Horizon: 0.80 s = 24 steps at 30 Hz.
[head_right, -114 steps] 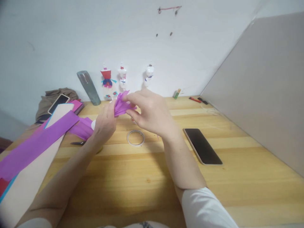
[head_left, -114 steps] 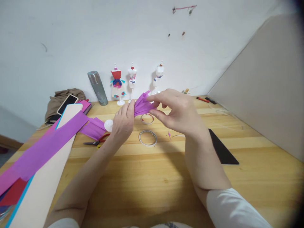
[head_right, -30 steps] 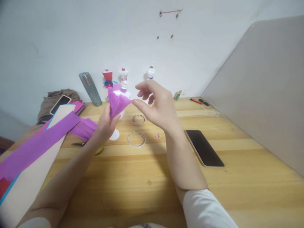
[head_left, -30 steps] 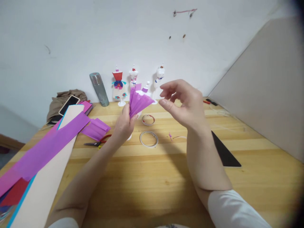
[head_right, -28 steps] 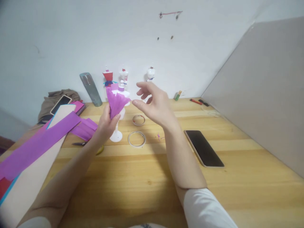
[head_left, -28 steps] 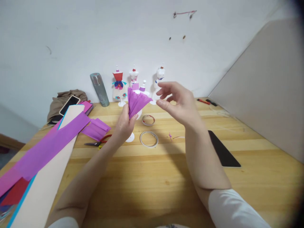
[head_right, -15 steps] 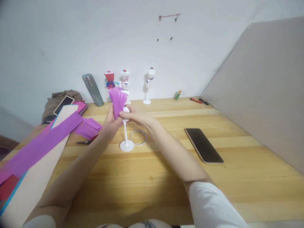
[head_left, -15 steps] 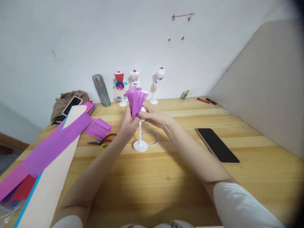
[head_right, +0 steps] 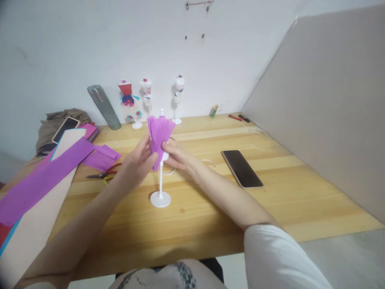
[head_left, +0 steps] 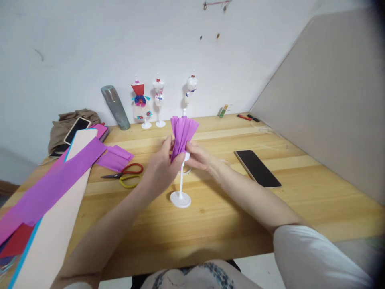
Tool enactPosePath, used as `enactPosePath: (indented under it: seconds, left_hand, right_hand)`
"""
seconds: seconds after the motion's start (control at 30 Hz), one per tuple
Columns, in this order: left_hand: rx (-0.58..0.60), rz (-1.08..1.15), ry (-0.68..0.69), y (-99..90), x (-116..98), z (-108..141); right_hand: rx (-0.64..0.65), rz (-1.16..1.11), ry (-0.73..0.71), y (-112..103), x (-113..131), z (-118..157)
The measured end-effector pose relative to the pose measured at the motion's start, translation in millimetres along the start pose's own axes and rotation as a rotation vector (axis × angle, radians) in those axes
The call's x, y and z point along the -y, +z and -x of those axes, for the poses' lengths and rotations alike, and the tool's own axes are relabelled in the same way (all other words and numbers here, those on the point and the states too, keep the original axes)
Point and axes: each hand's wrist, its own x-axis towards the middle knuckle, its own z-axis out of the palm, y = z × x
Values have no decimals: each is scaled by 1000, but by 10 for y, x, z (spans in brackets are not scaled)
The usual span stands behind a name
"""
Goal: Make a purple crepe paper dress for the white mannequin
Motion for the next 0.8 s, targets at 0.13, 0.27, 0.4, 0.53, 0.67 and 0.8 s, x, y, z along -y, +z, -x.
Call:
enactPosePath:
  seconds: [0.13, 0.27, 0.4, 0.53, 0.67, 0.8]
  left_hand:
    - [-265, -111, 2, -247, -139, -48]
    - [-162, -14, 21, -268, -194, -82]
    - [-184, -13, 24, -184, -173, -120]
    - [-193, -30, 46, -167, -179, -198]
    - [-210, -4, 4, -154, -197, -279]
    - [-226, 15, -76, -127, -189, -328]
  right_hand:
    - [74, -94, 36, -22, -91, 64]
    - [50, -85, 60, -15, -172, 94]
    - [34, -42, 64, 71, -137, 123]
    - [-19, -37, 85, 144, -92, 146]
    - [-1, -46, 62, 141, -119, 117]
    - [1, -88, -14, 108, -158, 77]
